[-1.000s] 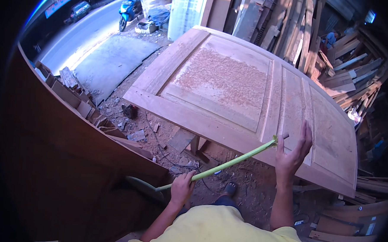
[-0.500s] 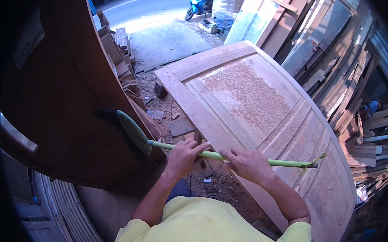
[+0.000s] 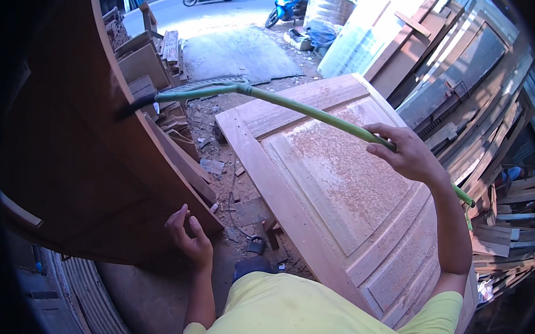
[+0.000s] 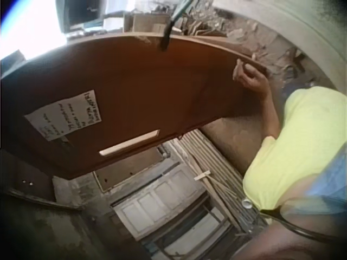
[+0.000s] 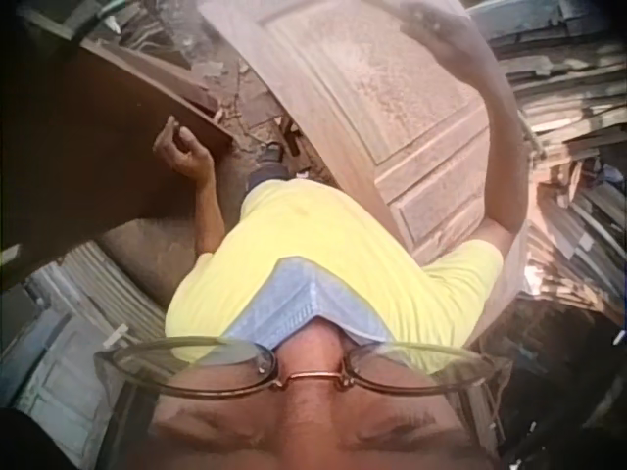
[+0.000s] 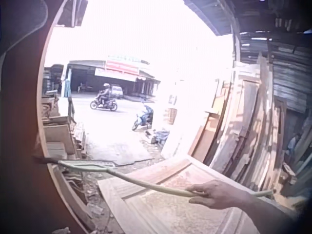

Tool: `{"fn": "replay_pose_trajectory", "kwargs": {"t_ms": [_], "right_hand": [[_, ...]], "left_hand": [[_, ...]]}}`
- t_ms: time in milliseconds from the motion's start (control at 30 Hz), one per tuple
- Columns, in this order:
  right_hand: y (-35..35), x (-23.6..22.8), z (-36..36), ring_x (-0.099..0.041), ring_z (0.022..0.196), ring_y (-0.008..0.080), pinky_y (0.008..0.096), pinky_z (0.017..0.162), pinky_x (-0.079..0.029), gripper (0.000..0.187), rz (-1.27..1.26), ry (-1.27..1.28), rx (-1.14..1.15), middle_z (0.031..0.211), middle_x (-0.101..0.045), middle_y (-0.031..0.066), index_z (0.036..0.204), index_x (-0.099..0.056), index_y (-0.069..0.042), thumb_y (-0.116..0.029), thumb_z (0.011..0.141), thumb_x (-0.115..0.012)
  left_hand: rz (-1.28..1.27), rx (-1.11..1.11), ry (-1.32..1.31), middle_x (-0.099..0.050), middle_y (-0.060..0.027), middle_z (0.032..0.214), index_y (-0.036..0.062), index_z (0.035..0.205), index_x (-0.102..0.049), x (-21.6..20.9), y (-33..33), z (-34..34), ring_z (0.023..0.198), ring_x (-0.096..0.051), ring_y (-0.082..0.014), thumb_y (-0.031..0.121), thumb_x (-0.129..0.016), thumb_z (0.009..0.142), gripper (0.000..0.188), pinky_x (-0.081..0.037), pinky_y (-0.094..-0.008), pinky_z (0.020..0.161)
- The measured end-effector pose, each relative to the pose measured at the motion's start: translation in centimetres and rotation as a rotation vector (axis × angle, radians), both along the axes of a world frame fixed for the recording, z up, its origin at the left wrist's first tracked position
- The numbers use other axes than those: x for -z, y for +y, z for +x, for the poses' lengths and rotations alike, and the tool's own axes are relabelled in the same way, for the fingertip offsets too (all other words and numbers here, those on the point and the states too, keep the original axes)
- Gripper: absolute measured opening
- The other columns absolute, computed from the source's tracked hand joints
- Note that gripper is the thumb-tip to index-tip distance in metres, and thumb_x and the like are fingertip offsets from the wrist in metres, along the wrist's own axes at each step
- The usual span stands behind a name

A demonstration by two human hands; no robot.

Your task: The person smooths the surface and edges of a wooden door using an electric hand planer, then uses a brush to sweep the resulting sawdust off the door's surface.

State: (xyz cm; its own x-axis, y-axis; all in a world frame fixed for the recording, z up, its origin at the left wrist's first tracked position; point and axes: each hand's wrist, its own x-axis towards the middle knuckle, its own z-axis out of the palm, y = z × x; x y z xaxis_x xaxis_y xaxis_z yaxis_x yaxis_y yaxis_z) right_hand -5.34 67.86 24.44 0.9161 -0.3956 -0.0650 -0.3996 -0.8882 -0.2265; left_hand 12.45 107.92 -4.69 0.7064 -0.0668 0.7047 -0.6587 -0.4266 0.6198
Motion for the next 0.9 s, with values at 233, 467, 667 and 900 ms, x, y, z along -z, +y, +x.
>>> {"fn": "replay_pose_trajectory", "kwargs": {"t_ms": [233, 467, 667, 900], "right_hand": [[-5.4, 4.7, 9.0, -0.072, 0.093, 0.0243, 0.0423, 0.092, -0.060, 0.048, -0.039, 0.100, -0.218, 0.104, -0.077, 0.0075, 0.160, -0.056, -0.047, -0.037, 0.113, -0.059], [-22.2, 7.1, 10.8, -0.075, 0.106, 0.0287, 0.0451, 0.095, -0.060, 0.037, -0.197, 0.422, -0.024, 0.112, -0.079, 0.0073, 0.144, -0.072, -0.044, -0.031, 0.111, -0.064], [-43.1, -2.3, -8.3, -0.081, 0.100, 0.0336, 0.0505, 0.091, -0.064, 0.027, -0.994, 0.596, 0.676, 0.111, -0.083, 0.0134, 0.120, -0.085, -0.025, -0.018, 0.102, -0.066], [-29.3, -1.2, 1.6, -0.076, 0.098, 0.0410, 0.0525, 0.088, -0.059, 0.035, -0.533, 0.109, 0.486, 0.112, -0.079, 0.0195, 0.143, -0.075, -0.030, -0.030, 0.111, -0.062]], "left_hand": [[0.287, 0.051, 0.418, -0.069, -0.0166, 0.113, 0.0039, 0.129, -0.071, 15.5, 0.7, 3.6, 0.108, -0.063, -0.0381, 0.005, -0.061, 0.105, 0.026, -0.051, -0.0512, 0.096], [0.685, 0.109, 0.786, -0.069, -0.0190, 0.120, 0.0059, 0.130, -0.071, 26.8, 7.2, -0.5, 0.116, -0.061, -0.0405, 0.004, -0.067, 0.097, 0.034, -0.051, -0.0535, 0.105], [0.869, -0.106, 1.037, -0.071, -0.0200, 0.123, 0.0071, 0.129, -0.072, 29.7, 13.8, -4.0, 0.120, -0.066, -0.0417, 0.006, -0.068, 0.096, 0.033, -0.053, -0.0530, 0.106], [0.851, 0.078, 1.483, -0.080, -0.0157, 0.115, 0.0059, 0.120, -0.078, 34.5, 14.8, -2.9, 0.109, -0.077, -0.0315, 0.021, -0.074, 0.101, 0.024, -0.059, -0.0441, 0.099]]}}
